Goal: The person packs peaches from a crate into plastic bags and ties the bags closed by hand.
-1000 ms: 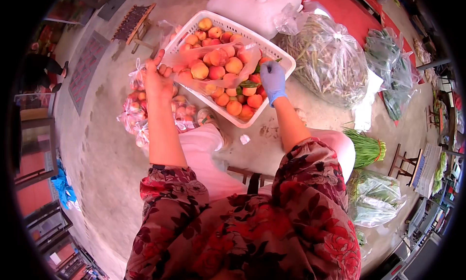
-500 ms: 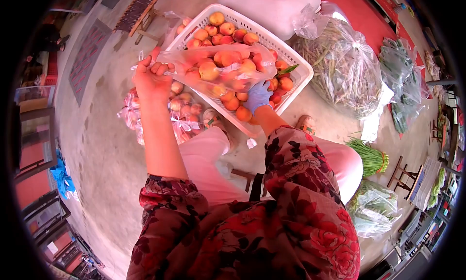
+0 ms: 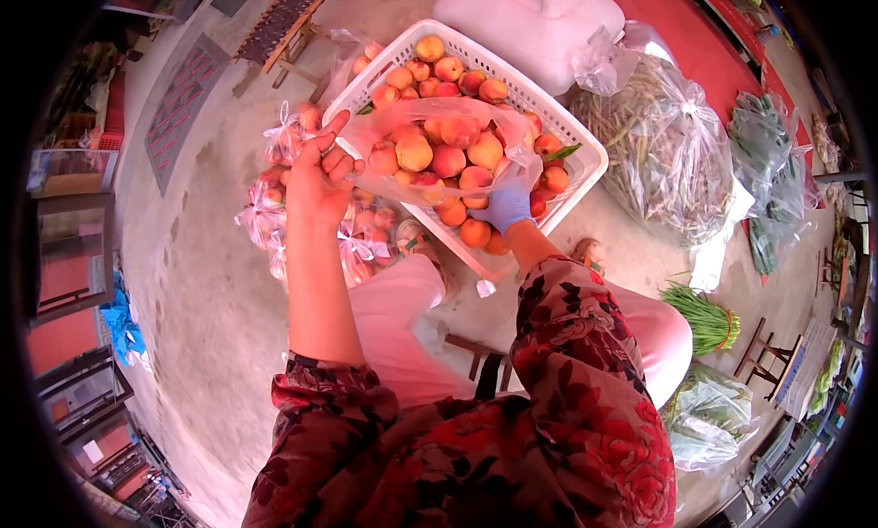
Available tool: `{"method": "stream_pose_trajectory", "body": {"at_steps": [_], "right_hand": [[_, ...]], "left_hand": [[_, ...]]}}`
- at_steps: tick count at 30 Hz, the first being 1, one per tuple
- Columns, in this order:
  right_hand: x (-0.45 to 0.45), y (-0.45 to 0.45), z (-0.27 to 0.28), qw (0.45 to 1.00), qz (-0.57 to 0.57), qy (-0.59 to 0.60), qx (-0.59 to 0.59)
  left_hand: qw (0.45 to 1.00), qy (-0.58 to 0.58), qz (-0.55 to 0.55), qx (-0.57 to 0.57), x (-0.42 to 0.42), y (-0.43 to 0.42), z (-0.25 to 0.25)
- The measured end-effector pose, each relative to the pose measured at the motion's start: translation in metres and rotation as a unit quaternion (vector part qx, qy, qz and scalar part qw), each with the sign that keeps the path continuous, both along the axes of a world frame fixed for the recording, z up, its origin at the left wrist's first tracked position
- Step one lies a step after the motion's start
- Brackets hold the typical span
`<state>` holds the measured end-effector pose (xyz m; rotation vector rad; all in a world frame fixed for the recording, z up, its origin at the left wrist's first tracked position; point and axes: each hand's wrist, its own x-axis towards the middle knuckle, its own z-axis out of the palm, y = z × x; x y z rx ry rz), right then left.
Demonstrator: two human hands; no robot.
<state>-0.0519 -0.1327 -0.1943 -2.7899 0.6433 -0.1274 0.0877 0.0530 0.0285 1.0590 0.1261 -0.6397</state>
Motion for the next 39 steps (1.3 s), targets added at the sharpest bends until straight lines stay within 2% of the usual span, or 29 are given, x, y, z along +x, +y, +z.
{"method": "stream_pose_trajectory", "body": {"at_steps": [2,4,7,10,13,14,15,16,17,20,21,23,25,28,30,31,34,35,38,39], "right_hand": [[-0.002,-0.003,-0.011,0.999,0.005,-0.027,0.026],[-0.002,-0.007,0.005,0.987,0.052,0.116,0.102],[-0.006,-0.011,0.001,0.966,0.066,0.064,0.241],[-0.027,0.000,0.016,0.983,-0.015,-0.012,0.184],[-0.055,-0.002,0.027,0.969,-0.016,0.037,0.246],[-0.059,-0.004,0.030,0.917,-0.035,-0.011,0.397],[-0.063,-0.004,0.040,0.839,-0.053,-0.058,0.538],[-0.068,-0.001,0.048,0.737,-0.070,-0.101,0.665],[-0.075,0.001,0.058,0.621,-0.049,-0.192,0.758],[-0.069,0.011,0.102,0.536,-0.138,-0.239,0.798],[-0.069,0.005,0.101,0.549,-0.088,-0.217,0.802],[-0.053,0.016,0.132,0.574,-0.035,-0.245,0.781],[-0.037,0.039,0.177,0.596,-0.022,-0.239,0.767],[0.012,0.038,0.173,0.784,0.040,-0.210,0.583],[0.040,0.035,0.169,0.910,0.107,-0.162,0.367],[0.048,0.034,0.165,0.950,0.137,-0.133,0.249],[0.057,0.026,0.137,0.981,0.177,-0.066,0.052],[0.055,0.022,0.123,0.982,0.159,-0.068,0.069],[0.033,0.004,0.099,0.966,0.122,-0.217,0.069],[0.022,0.003,0.100,0.954,0.079,-0.247,0.148]], "left_hand": [[0.999,-0.001,-0.034,0.011,0.001,0.002,0.003],[0.998,0.000,-0.053,0.026,0.000,0.003,0.006],[0.996,-0.009,-0.070,0.050,0.000,0.003,0.011],[0.992,-0.029,-0.096,0.070,0.000,0.006,0.009],[0.988,-0.043,-0.119,0.092,-0.004,0.012,0.008],[0.987,-0.042,-0.125,0.095,-0.005,0.013,0.007],[0.985,-0.040,-0.132,0.100,-0.007,0.015,0.005],[0.984,-0.036,-0.139,0.108,-0.010,0.015,0.000],[0.982,-0.034,-0.145,0.116,-0.013,0.015,-0.005],[0.981,-0.038,-0.152,0.118,-0.022,0.016,-0.004],[0.981,-0.041,-0.154,0.114,-0.026,0.016,-0.003],[0.980,-0.042,-0.150,0.128,-0.027,0.010,0.000],[0.979,-0.035,-0.154,0.129,-0.031,0.013,-0.004],[0.983,-0.032,-0.150,0.102,-0.024,0.010,-0.001],[0.989,-0.009,-0.116,0.093,-0.024,0.007,0.002],[0.989,-0.005,-0.123,0.077,-0.022,0.008,0.003],[0.992,0.011,-0.116,0.040,-0.015,0.009,-0.002],[0.994,0.012,-0.109,0.028,-0.012,0.010,-0.001],[0.996,0.023,-0.090,0.000,-0.008,0.014,0.003],[0.996,0.028,-0.087,-0.002,-0.006,0.014,0.003]]}}
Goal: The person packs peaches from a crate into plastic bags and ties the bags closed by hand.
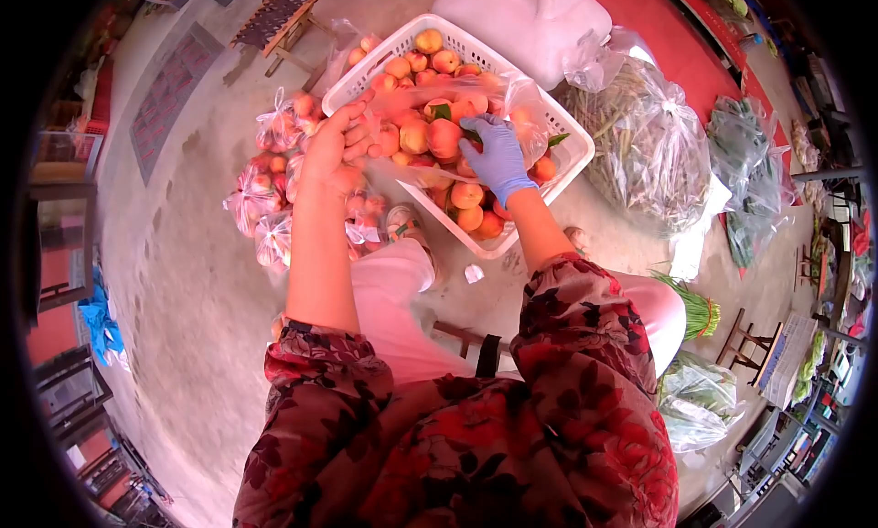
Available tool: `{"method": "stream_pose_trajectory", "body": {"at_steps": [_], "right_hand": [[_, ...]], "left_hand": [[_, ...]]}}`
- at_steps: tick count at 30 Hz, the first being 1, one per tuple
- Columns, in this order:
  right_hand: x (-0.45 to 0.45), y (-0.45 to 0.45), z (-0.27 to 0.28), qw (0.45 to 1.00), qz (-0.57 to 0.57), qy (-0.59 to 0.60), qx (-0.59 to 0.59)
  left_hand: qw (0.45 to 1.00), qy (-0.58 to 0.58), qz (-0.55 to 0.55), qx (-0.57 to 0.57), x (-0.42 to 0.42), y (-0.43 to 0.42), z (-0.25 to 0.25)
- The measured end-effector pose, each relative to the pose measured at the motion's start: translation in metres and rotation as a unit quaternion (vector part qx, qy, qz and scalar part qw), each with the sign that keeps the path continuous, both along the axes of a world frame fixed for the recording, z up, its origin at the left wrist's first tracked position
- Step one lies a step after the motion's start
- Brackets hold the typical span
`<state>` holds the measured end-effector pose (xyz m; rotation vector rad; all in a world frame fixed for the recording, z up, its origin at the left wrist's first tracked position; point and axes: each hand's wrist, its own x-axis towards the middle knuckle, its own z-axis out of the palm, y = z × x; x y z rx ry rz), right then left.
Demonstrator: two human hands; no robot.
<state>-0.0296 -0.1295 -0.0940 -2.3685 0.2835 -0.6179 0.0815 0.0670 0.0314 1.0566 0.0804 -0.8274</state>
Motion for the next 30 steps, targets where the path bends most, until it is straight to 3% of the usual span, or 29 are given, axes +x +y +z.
{"method": "stream_pose_trajectory", "body": {"at_steps": [5,6,7,9,15,16,19,20,21,23,24,27,30], "right_hand": [[-0.057,0.018,0.009,0.922,-0.120,-0.080,0.360],[-0.069,0.019,-0.006,0.898,-0.114,0.015,0.424],[-0.075,0.023,-0.019,0.918,-0.097,0.132,0.361],[-0.085,0.029,-0.045,0.907,-0.055,0.357,0.216],[-0.044,0.061,-0.093,0.928,-0.153,0.322,0.103],[-0.042,0.064,-0.096,0.934,-0.162,0.274,0.160],[-0.041,0.052,-0.083,0.935,-0.124,0.301,0.139],[-0.044,0.048,-0.076,0.936,-0.098,0.280,0.187],[-0.049,0.042,-0.062,0.907,-0.067,0.272,0.313],[-0.060,0.034,-0.029,0.802,-0.005,0.245,0.545],[-0.061,0.036,-0.012,0.804,0.028,0.162,0.572],[-0.034,0.051,0.030,0.873,0.009,0.045,0.486],[-0.005,0.059,0.041,0.940,-0.035,0.052,0.334]], "left_hand": [[0.999,0.020,0.026,-0.017,-0.001,-0.006,-0.002],[0.999,0.024,0.029,-0.020,-0.001,-0.007,-0.002],[0.999,0.028,0.032,-0.022,0.000,-0.007,-0.002],[0.999,0.033,0.026,-0.022,0.001,-0.006,-0.004],[0.999,0.029,0.031,0.004,0.002,-0.004,-0.005],[0.999,0.029,0.030,0.012,0.002,-0.005,-0.003],[0.998,0.023,0.037,0.036,0.001,-0.011,0.003],[0.999,0.012,0.026,0.032,0.003,-0.011,0.004],[0.999,0.004,0.017,0.029,0.004,-0.010,0.002],[1.000,-0.004,0.010,0.027,0.002,-0.008,0.000],[0.999,-0.008,0.011,0.030,0.000,-0.010,0.001],[1.000,-0.011,0.000,0.029,-0.004,-0.007,-0.001],[0.999,-0.018,0.007,0.038,-0.010,-0.009,0.006]]}}
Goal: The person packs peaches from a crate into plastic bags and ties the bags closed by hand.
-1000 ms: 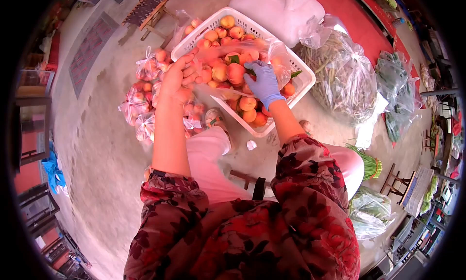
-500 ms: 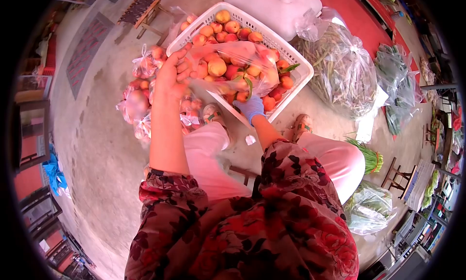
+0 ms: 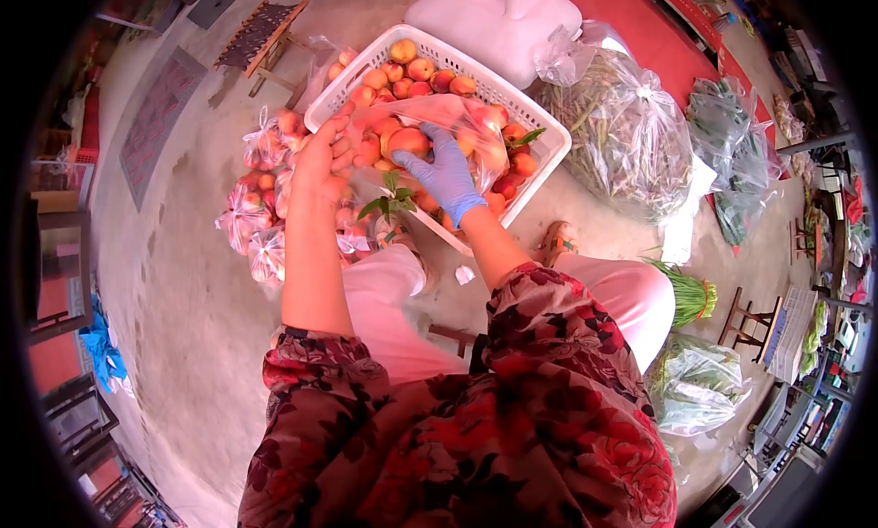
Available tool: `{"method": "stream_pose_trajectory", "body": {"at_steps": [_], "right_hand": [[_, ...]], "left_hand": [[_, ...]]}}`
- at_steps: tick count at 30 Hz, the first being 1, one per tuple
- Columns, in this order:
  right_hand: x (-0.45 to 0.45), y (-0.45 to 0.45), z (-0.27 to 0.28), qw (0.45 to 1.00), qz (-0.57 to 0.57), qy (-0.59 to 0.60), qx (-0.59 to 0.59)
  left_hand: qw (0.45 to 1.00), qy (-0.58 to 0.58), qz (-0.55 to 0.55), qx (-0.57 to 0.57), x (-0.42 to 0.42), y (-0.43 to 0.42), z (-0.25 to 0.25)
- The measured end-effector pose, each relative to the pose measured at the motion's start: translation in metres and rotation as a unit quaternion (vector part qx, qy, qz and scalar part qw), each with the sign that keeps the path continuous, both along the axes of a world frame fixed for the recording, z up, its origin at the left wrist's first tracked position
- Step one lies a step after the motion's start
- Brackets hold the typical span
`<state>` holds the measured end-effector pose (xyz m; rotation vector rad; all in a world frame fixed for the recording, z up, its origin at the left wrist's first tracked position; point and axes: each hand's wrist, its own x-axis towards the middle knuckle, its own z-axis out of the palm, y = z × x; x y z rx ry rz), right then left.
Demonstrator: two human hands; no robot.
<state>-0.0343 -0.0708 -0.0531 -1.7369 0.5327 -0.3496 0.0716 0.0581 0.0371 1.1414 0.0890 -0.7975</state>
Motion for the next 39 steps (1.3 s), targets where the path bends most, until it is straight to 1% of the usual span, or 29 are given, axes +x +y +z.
{"method": "stream_pose_trajectory", "body": {"at_steps": [1,2,3,4,6,7,8,9,10,11,12,13,15,17,19,21,22,24,26,28,31,32,35,36,39], "right_hand": [[0.001,-0.003,0.004,0.989,-0.036,0.012,-0.142],[-0.001,-0.006,0.007,0.957,-0.071,0.026,-0.280],[-0.004,-0.010,0.010,0.905,-0.103,0.040,-0.412],[-0.010,-0.016,0.001,0.894,-0.159,0.054,-0.416],[-0.026,-0.034,-0.040,0.812,-0.248,0.213,-0.484],[-0.036,-0.043,-0.037,0.829,-0.190,0.322,-0.417],[-0.048,-0.053,-0.032,0.828,-0.129,0.426,-0.340],[-0.058,-0.073,-0.050,0.916,-0.137,0.335,-0.173],[-0.066,-0.095,-0.081,0.963,-0.140,0.229,0.001],[-0.067,-0.109,-0.098,0.968,-0.136,0.116,0.175],[-0.061,-0.111,-0.082,0.965,-0.146,0.012,0.217],[-0.053,-0.112,-0.049,0.949,-0.155,-0.094,0.256],[-0.036,-0.125,0.011,0.917,-0.123,-0.156,0.345],[-0.025,-0.127,0.065,0.946,-0.079,-0.127,0.288],[-0.018,-0.126,0.102,0.963,-0.036,-0.119,0.239],[-0.023,-0.120,0.123,0.971,0.001,-0.126,0.201],[-0.027,-0.121,0.129,0.966,0.019,-0.130,0.220],[-0.037,-0.118,0.140,0.962,0.019,-0.149,0.229],[-0.044,-0.125,0.140,0.959,0.019,-0.165,0.228],[-0.052,-0.136,0.133,0.960,0.021,-0.173,0.219],[-0.050,-0.141,0.116,0.975,-0.020,-0.123,0.187],[-0.052,-0.146,0.111,0.974,0.001,-0.116,0.193],[-0.043,-0.156,0.105,0.945,0.016,-0.215,0.245],[-0.039,-0.157,0.108,0.951,0.041,-0.226,0.208],[-0.018,-0.151,0.119,0.940,0.048,-0.277,0.191]], "left_hand": [[1.000,-0.001,0.007,0.008,-0.001,0.001,0.001],[1.000,-0.010,-0.006,-0.007,0.001,0.005,-0.002],[1.000,-0.007,-0.005,-0.005,0.000,0.006,-0.002],[1.000,-0.005,-0.002,-0.004,0.000,0.006,-0.001],[1.000,-0.003,0.006,-0.004,0.002,0.006,0.001],[1.000,-0.003,0.010,-0.004,0.002,0.006,0.000],[1.000,-0.002,0.014,-0.004,0.003,0.006,0.000],[1.000,0.000,0.007,-0.013,0.005,0.007,-0.003],[1.000,0.003,-0.001,-0.022,0.009,0.009,-0.007],[0.999,0.007,-0.009,-0.031,0.012,0.009,-0.010],[0.999,-0.001,-0.001,-0.035,0.015,0.008,-0.012],[0.999,-0.010,0.006,-0.039,0.017,0.006,-0.013],[0.999,-0.026,0.031,-0.037,0.018,0.002,-0.011],[0.997,-0.034,0.068,-0.019,0.018,-0.002,-0.007],[0.994,-0.060,0.090,-0.026,0.021,0.002,0.005],[0.991,-0.078,0.106,-0.040,0.022,0.006,0.013],[0.989,-0.086,0.111,-0.053,0.024,0.006,0.016],[0.987,-0.095,0.111,-0.071,0.023,0.002,0.022],[0.986,-0.102,0.104,-0.083,0.022,-0.006,0.028],[0.987,-0.100,0.108,-0.069,0.019,-0.017,0.025],[0.989,-0.075,0.097,-0.083,0.019,-0.032,0.017],[0.990,-0.060,0.093,-0.093,0.016,-0.033,0.013],[0.977,-0.090,0.124,-0.151,0.022,-0.031,0.015],[0.968,-0.098,0.155,-0.173,0.023,-0.027,0.019],[0.948,-0.150,0.177,-0.218,0.023,-0.023,0.030]]}}
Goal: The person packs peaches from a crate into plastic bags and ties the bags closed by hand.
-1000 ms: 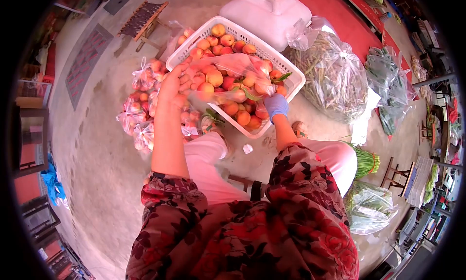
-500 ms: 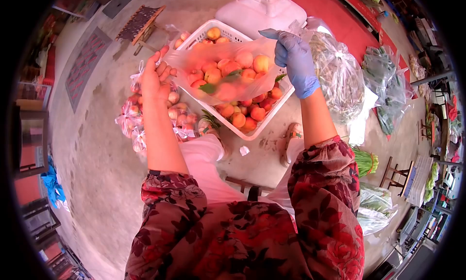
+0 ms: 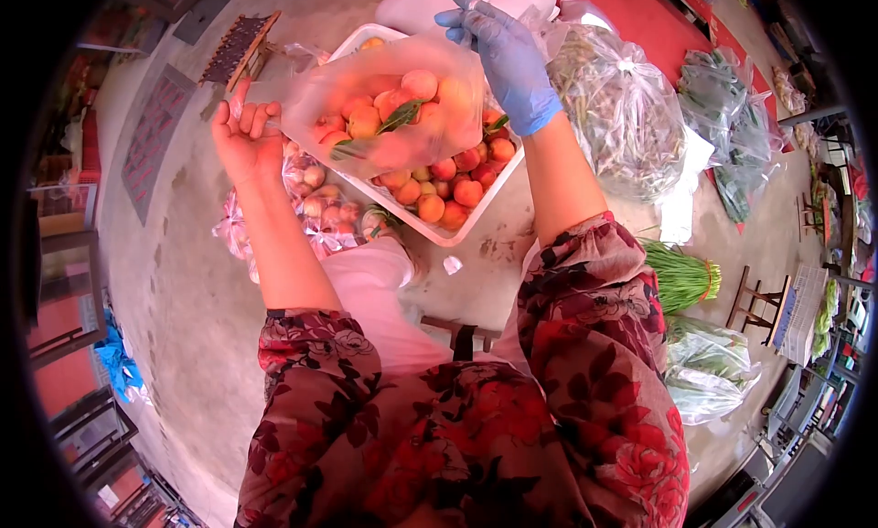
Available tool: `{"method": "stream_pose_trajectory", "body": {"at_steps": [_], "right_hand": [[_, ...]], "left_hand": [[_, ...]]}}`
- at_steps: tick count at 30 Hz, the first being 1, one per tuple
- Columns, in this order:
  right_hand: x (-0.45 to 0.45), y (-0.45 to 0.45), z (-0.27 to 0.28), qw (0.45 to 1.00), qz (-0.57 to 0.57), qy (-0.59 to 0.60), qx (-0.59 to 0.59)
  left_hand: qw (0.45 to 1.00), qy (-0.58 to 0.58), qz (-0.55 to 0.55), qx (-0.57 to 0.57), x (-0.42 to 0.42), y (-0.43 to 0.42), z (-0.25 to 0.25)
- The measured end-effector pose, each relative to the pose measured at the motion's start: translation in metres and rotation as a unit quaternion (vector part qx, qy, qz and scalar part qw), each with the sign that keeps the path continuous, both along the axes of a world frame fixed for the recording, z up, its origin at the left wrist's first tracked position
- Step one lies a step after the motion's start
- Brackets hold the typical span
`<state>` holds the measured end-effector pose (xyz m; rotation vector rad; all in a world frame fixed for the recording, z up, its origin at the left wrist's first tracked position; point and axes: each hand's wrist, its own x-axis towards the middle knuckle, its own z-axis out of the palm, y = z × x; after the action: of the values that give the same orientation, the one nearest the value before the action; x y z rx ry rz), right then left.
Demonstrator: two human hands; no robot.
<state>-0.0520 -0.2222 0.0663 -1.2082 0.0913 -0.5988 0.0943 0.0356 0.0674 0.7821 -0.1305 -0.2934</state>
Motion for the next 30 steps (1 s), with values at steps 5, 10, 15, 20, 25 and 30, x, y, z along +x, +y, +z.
{"method": "stream_pose_trajectory", "body": {"at_steps": [5,10,15,20,25,30], "right_hand": [[0.027,0.009,-0.010,0.997,0.074,-0.006,0.017],[0.038,0.014,-0.035,0.982,0.038,0.178,-0.056],[0.032,0.031,-0.033,0.793,-0.213,0.276,-0.499],[0.021,0.086,-0.040,0.792,-0.092,0.170,-0.579],[0.019,0.130,-0.146,0.669,0.230,0.465,-0.532],[0.040,0.150,-0.270,0.760,0.008,0.521,-0.387]], "left_hand": [[1.000,-0.012,-0.004,-0.009,0.000,0.004,-0.006],[0.993,0.051,-0.020,0.100,0.007,-0.002,-0.021],[0.986,0.122,0.003,0.118,0.010,0.003,-0.021],[0.982,0.156,-0.011,0.109,0.015,0.012,-0.025],[0.982,0.166,-0.019,0.089,0.008,0.016,-0.022],[0.983,0.165,-0.010,0.079,0.010,0.016,-0.023]]}}
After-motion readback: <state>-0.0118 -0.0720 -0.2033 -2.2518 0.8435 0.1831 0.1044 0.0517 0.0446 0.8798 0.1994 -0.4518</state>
